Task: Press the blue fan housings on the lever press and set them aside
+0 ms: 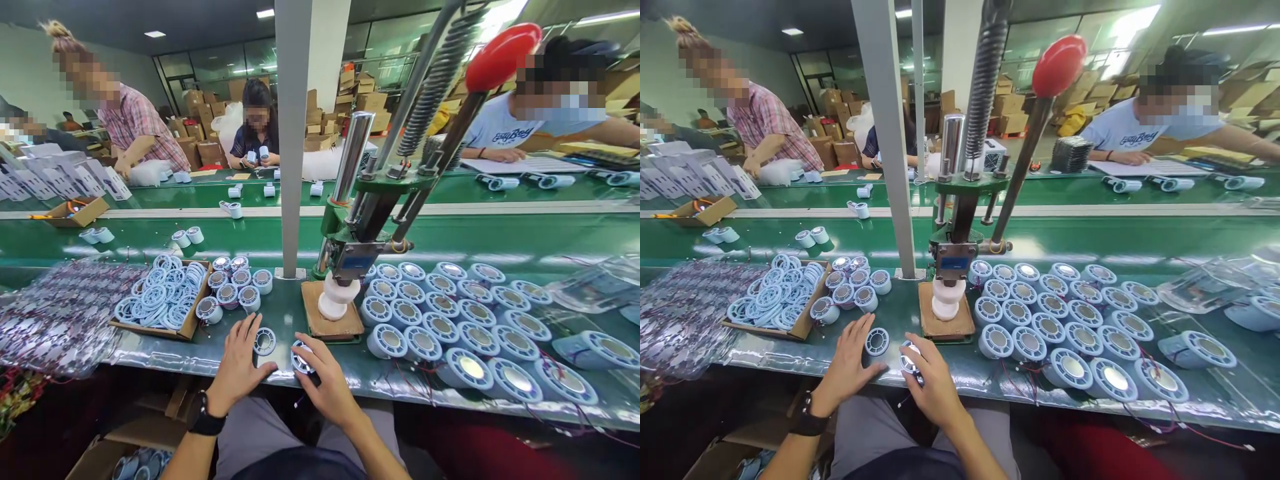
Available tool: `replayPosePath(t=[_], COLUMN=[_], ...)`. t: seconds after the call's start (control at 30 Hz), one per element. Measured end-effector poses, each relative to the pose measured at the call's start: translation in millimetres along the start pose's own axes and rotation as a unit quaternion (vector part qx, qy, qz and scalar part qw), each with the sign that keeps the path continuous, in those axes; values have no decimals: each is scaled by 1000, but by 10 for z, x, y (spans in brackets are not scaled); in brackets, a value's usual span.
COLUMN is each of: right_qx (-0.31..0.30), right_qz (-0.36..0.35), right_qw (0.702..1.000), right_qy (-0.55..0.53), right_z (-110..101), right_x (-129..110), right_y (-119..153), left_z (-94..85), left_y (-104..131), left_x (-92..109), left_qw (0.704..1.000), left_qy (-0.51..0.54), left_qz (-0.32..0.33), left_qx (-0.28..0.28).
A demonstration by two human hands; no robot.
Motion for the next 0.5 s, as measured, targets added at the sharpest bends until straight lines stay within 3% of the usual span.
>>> replayPosePath(t=[0.1, 0.23, 0.37, 0.5], right_qx=[22, 72, 86, 79], right_qz=[16, 100, 135, 164], right_qw=[1000, 992, 987, 982], right_qy=[-1, 12, -13, -52], right_z=[-14, 36, 166, 240], right_x=[-7, 50, 86, 159], right_y=[24, 77, 72, 64], left_z=[-54, -163, 28, 159], left_y=[-33, -51, -43, -51], left_x=[27, 265, 700, 770], left_qw=[998, 992, 987, 989], left_qy=[41, 114, 131, 113], left_qz=[31, 16, 47, 24], left_qx=[-46, 54, 77, 93])
Point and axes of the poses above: each hand's wrist, its own y-axis away from the middle knuckle, its own z-axis out of the palm, x = y × z, the point moved 8 cm from there along -y, towards the middle knuckle, and after that the axes turned 13 degrees about y, right-handed, at the moved point
